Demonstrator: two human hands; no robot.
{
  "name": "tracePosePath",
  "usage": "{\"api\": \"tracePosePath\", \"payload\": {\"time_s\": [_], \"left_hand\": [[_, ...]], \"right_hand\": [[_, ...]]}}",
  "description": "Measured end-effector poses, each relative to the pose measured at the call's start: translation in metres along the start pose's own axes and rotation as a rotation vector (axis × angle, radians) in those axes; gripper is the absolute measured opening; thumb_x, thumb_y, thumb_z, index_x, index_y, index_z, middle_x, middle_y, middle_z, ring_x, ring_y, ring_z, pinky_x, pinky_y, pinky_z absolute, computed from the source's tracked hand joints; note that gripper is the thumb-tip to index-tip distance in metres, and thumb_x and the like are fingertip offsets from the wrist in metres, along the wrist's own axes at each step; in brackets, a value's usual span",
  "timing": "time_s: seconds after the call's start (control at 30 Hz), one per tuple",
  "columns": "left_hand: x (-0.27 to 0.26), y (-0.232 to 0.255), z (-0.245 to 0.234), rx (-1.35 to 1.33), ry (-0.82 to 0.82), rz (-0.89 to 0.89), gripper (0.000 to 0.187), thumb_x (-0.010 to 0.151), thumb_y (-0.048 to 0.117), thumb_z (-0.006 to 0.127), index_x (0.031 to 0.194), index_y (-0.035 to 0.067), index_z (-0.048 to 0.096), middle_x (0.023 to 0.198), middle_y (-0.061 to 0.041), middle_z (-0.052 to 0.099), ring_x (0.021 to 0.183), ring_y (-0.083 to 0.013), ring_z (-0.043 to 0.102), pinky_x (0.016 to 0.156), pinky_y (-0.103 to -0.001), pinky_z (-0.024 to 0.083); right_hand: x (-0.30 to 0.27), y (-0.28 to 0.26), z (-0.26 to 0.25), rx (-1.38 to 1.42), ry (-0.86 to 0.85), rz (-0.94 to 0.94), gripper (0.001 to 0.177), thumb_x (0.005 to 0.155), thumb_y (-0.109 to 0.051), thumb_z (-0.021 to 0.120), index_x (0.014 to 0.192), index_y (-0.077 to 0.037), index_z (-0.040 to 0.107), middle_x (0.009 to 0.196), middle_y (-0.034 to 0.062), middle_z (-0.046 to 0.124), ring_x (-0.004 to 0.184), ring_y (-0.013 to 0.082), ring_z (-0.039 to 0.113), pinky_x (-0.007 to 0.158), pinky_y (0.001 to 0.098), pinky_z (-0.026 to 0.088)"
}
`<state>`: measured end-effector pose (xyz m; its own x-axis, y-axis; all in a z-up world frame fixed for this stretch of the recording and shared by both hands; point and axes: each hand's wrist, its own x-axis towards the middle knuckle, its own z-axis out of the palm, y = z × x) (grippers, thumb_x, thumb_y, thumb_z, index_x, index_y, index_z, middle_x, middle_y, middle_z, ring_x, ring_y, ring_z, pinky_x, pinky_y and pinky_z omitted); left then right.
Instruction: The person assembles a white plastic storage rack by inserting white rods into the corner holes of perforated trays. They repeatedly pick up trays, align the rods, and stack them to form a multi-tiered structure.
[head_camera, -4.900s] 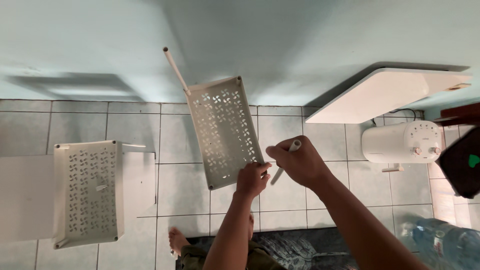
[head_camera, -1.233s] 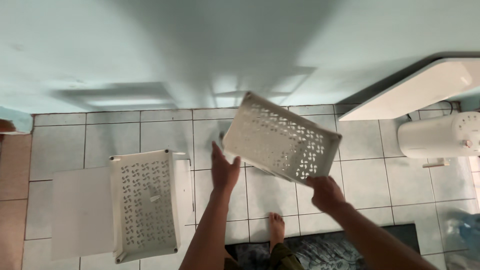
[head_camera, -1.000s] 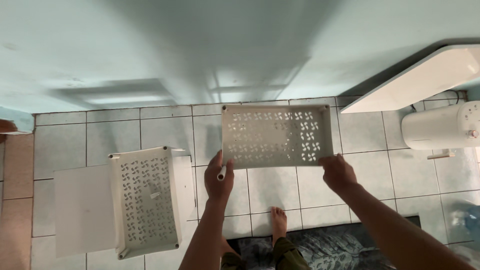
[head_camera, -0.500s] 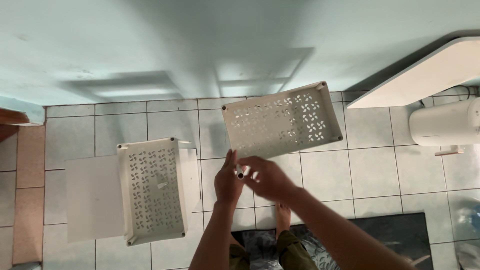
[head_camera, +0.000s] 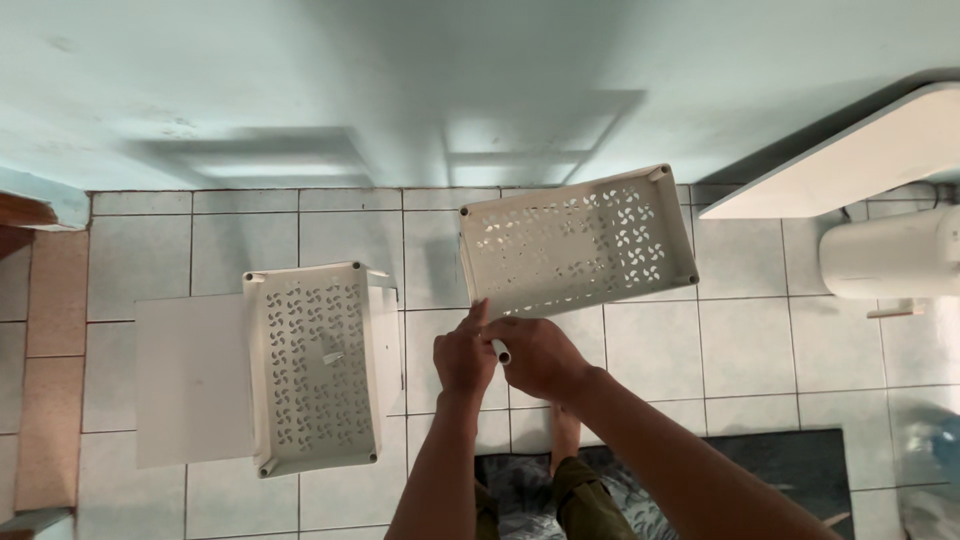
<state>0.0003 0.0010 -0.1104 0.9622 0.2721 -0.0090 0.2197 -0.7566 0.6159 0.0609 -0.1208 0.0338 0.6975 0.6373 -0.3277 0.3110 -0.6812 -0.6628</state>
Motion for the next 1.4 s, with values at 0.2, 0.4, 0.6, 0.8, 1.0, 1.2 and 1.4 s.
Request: {"api": "tracePosePath", "payload": {"time_s": [0.2,0.4,0.6,0.8,1.0,1.2,1.4], "left_hand": [[-0.001,0.011,-0.011,-0.078,-0.173,-0.191,0.072,0.073,0.021,0.081,0.142,0.027,0.060,0.124,-0.001,0.073,0.096,-0.0256,0.074,0.083,-0.038,0.057],[-0.006,0.010,-0.011,-0.255,-0.105,-0.183,0.061,0.080,0.014,0.071,0.138,0.030,0.064,0.142,-0.008,0.061,0.107,-0.0291,0.071,0.087,-0.038,0.059],[-0.002,0.008,0.023,-0.300,-0.076,-0.290,0.053,0.091,0.024,0.060,0.143,0.030,0.059,0.146,-0.012,0.057,0.113,-0.0293,0.070,0.088,-0.036,0.058],[-0.005,0.004,0.026,-0.313,-0.102,-0.269,0.063,0.088,0.025,0.062,0.150,0.029,0.048,0.150,-0.014,0.051,0.115,-0.0281,0.068,0.084,-0.036,0.059],[-0.001,0.009,0.019,-0.199,-0.198,-0.283,0.065,0.088,0.025,0.061,0.151,0.029,0.044,0.154,-0.012,0.047,0.099,-0.0301,0.072,0.079,-0.038,0.059],[0.004,-0.005,0.044,-0.163,-0.185,-0.270,0.062,0.093,0.021,0.054,0.154,0.031,0.048,0.151,-0.008,0.056,0.100,-0.0309,0.074,0.079,-0.039,0.060],[0.001,0.006,0.024,-0.381,-0.083,-0.334,0.053,0.094,0.028,0.064,0.147,0.023,0.054,0.128,-0.015,0.069,0.112,-0.0312,0.071,0.086,-0.040,0.057]], "right_hand": [[0.004,0.000,-0.017,-0.098,-0.170,-0.052,0.038,0.071,0.004,0.068,0.106,-0.012,0.071,0.105,0.0075,0.076,0.097,0.0301,0.071,0.086,0.0398,0.057],[0.005,0.001,0.000,0.103,0.340,-0.489,0.008,0.080,-0.004,0.068,0.077,-0.005,0.061,0.079,0.0078,0.066,0.084,0.0314,0.065,0.075,0.0388,0.054],[0.008,-0.003,0.049,0.781,0.457,-0.138,0.025,0.090,-0.008,0.061,0.072,0.004,0.048,0.066,0.0092,0.049,0.063,0.0201,0.044,0.059,0.0362,0.040],[0.017,0.015,0.034,0.725,0.070,-0.258,0.033,0.085,-0.014,0.064,0.060,0.002,0.050,0.052,0.0083,0.048,0.049,0.0172,0.043,0.050,0.0369,0.035],[0.021,0.024,0.019,0.613,-0.138,-0.290,0.038,0.084,-0.018,0.068,0.060,0.002,0.045,0.053,0.0088,0.043,0.050,0.0178,0.040,0.050,0.0372,0.033],[0.007,-0.028,0.043,0.711,0.672,0.034,0.017,0.084,-0.007,0.060,0.069,0.002,0.059,0.064,0.0083,0.062,0.056,0.0150,0.055,0.049,0.0311,0.044],[0.023,-0.060,0.009,0.758,0.524,0.041,0.014,0.086,-0.010,0.062,0.081,0.001,0.069,0.071,0.0032,0.069,0.057,0.0150,0.061,0.052,0.0315,0.051]]}}
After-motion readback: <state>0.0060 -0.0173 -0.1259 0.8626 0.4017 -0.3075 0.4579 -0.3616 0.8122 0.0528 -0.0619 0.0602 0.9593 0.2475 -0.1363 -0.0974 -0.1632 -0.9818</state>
